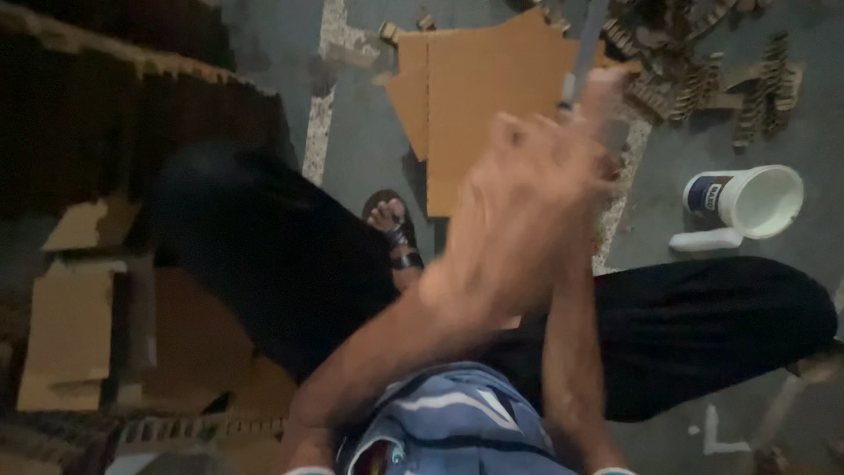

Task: The person sits on the floor and uses a utility knife to cut corrugated cardboard sheets into smaller rectangular pieces. They repeatedly score and snap the cardboard, separating the fluted layers and stacking the cut pieces.

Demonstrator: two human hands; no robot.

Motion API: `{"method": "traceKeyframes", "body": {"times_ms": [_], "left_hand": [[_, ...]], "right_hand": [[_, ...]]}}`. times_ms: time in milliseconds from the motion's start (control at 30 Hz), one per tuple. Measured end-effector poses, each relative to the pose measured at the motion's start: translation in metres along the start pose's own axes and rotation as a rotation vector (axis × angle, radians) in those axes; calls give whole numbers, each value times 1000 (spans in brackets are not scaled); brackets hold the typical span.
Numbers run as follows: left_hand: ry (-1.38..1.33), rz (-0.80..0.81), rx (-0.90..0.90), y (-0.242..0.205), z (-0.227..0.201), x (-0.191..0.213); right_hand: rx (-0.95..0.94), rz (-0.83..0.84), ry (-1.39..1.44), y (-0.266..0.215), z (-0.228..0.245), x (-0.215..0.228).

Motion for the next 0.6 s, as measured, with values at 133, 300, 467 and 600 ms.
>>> {"method": "traceKeyframes", "body": {"times_ms": [133, 300, 467, 600], "left_hand": [[291, 228, 278, 18, 81, -88], [355, 378, 284, -14, 131, -150], [327, 383, 289, -18, 134, -151], [338, 396, 285, -19, 132, -147]], "right_hand": [[148, 1, -82, 22, -5, -20], [38, 60, 21, 40, -7, -41], [144, 29, 3, 41, 1, -42], [104, 47, -20, 44, 4, -44]]}}
Point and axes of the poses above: each hand's wrist, its own y-axis towards the middle knuckle, its own x-axis out of the back of the hand, z = x × y, the point moved 2 cm from there along y, towards the middle knuckle, and after that the axes turned 9 degrees about -z, right-handed, at the moved point
